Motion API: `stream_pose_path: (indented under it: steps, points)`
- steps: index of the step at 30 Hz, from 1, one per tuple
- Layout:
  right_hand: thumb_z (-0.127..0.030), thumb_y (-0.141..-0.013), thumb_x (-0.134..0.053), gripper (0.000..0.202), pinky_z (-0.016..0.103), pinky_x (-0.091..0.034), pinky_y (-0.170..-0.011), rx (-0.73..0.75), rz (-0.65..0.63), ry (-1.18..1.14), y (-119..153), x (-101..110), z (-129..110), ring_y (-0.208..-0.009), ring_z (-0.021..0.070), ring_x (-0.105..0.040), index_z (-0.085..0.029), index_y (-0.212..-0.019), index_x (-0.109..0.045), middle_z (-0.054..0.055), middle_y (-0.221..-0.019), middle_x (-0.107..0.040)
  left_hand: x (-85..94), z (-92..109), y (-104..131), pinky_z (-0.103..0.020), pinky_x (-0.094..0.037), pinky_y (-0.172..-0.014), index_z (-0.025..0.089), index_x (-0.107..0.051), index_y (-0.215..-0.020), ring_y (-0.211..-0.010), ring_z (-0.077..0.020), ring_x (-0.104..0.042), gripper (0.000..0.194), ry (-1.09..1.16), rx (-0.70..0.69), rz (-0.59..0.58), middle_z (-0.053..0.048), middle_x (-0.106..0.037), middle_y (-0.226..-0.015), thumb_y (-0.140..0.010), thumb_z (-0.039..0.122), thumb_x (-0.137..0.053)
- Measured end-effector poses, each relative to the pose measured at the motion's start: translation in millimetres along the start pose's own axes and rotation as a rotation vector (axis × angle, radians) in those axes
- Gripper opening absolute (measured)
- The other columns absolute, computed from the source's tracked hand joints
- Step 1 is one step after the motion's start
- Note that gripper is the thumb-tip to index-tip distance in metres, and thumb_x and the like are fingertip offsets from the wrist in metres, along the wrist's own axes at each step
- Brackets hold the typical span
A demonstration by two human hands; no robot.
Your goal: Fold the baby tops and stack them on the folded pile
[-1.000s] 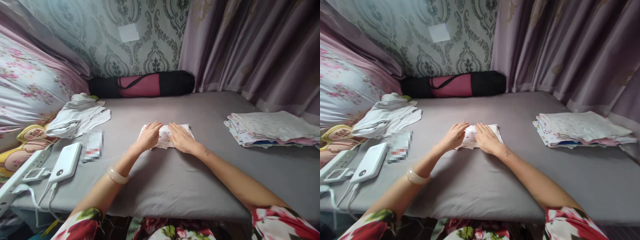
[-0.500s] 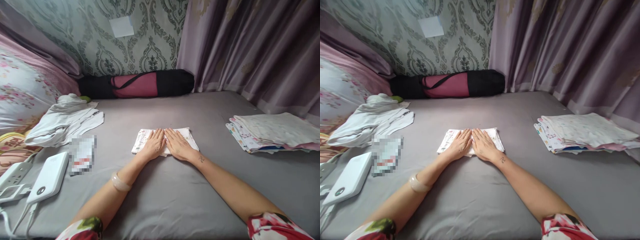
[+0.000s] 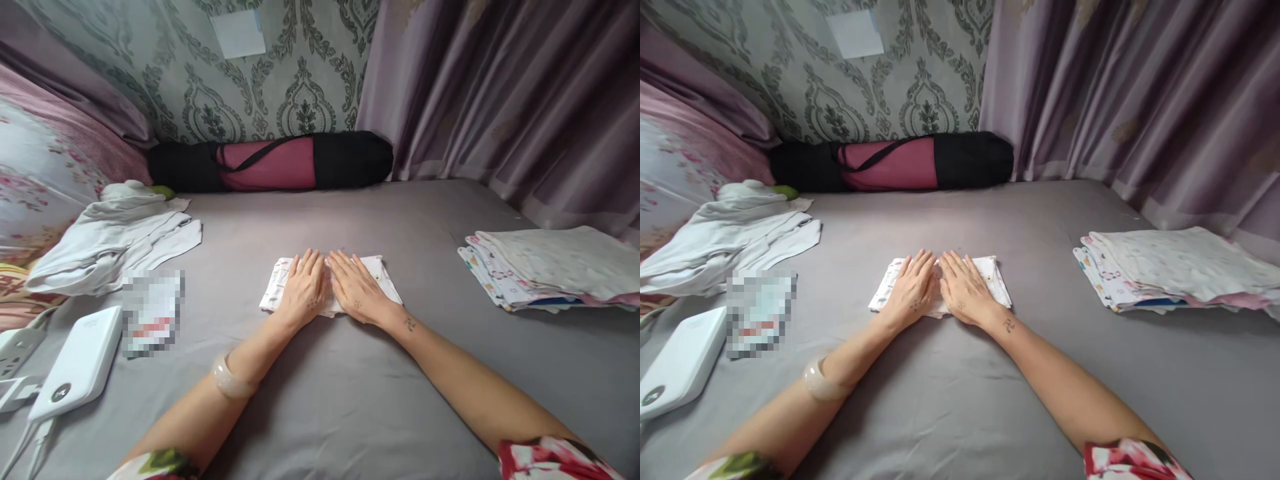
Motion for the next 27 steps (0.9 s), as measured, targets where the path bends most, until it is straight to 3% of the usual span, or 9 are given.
stream_pose_path:
  steps: [6, 12, 17, 27]
  points:
    - [-0.03, -0.1, -0.02, 0.058, 0.042, -0.015, -0.122, 0.008, -0.041, -0.014, -1, -12, 0, -0.147, 0.022, -0.022, -0.003, -0.15, -0.033, 0.013, -0.158, -0.028, -24.6, -1, 3, -0.05, -0.03, -0.117, 0.004, -0.039, -0.141, -0.142, -0.0286, -0.036, 0.05, 0.019, -0.032, -0.137, -0.021, -0.042, -0.149, -0.099, 0.028, -0.025]
    - [-0.029, -0.1, -0.019, 0.058, 0.043, -0.016, -0.122, 0.004, -0.05, -0.004, 0, -12, 0, -0.147, 0.0225, -0.022, -0.003, -0.15, -0.031, 0.014, -0.158, -0.028, -18.5, -1, 3, -0.049, -0.029, -0.117, 0.007, -0.039, -0.142, -0.142, -0.0269, -0.035, 0.05, 0.046, -0.019, -0.145, -0.019, -0.042, -0.15, -0.099, 0.029, -0.025]
    - [-0.031, -0.099, -0.022, 0.058, 0.045, -0.015, -0.122, -0.041, 0.001, 0.029, 5, -1, 6, -0.148, 0.0243, -0.02, -0.003, -0.15, -0.032, 0.015, -0.158, -0.027, -3.0, -2, 4, -0.049, -0.024, -0.119, 0.01, -0.04, -0.142, -0.145, -0.0269, -0.029, 0.05, 0.022, 0.012, -0.054, -0.017, -0.041, -0.151, -0.1, 0.033, -0.024]
    - [-0.034, -0.1, -0.023, 0.058, 0.044, -0.016, -0.121, -0.084, -0.024, 0.019, 9, -11, 17, -0.146, 0.0249, -0.024, -0.005, -0.149, -0.035, 0.015, -0.156, -0.032, -25.3, -1, 6, -0.048, -0.023, -0.12, 0.008, -0.037, -0.145, -0.146, -0.0268, -0.027, 0.056, -0.003, 0.01, -0.203, -0.017, -0.037, -0.154, -0.102, 0.038, -0.019]
Point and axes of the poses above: each hand's wrist, its own y-axis away from the middle knuckle, its own x-axis out of the back of the hand, z = x × y, the point moved 9 cm from there along -y, towards the middle knuckle
